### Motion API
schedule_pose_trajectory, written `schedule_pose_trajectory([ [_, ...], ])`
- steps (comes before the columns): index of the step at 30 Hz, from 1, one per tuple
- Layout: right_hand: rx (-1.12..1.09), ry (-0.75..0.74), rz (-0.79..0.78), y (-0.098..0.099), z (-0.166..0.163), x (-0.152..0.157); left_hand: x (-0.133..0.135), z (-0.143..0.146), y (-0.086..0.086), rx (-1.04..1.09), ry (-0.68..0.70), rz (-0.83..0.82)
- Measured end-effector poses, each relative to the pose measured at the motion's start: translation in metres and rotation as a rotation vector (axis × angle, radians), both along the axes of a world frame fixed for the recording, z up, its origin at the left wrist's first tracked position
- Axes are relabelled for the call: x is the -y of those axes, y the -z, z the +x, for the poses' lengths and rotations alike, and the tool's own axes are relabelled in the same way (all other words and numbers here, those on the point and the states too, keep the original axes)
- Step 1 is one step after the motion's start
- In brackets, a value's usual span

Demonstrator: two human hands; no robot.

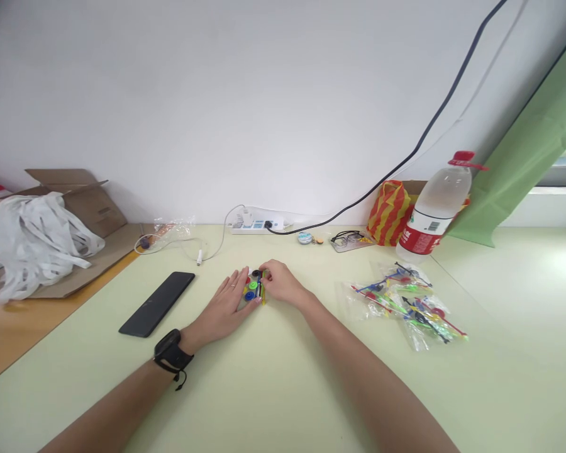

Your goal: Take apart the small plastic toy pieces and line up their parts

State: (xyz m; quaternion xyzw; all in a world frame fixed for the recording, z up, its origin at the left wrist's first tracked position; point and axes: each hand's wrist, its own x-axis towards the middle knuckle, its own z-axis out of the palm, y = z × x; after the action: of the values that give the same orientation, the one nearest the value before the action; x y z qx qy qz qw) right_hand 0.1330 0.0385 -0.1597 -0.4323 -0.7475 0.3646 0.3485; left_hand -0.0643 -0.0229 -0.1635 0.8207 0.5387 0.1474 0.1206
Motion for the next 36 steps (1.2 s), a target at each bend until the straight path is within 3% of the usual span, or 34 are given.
schedule_pose_trajectory([
  [15,0.063,-0.069,0.112,-0.002,0.004,0.004,-0.003,-0.008,-0.011,-0.013,0.005,0.031],
  [27,0.083,-0.074,0.144,-0.003,0.002,0.008,-0.002,-0.007,-0.003,0.001,-0.018,0.073],
  [36,0.132,-0.090,0.192,-0.011,-0.001,0.016,0.000,-0.004,-0.009,-0.013,-0.040,0.040],
])
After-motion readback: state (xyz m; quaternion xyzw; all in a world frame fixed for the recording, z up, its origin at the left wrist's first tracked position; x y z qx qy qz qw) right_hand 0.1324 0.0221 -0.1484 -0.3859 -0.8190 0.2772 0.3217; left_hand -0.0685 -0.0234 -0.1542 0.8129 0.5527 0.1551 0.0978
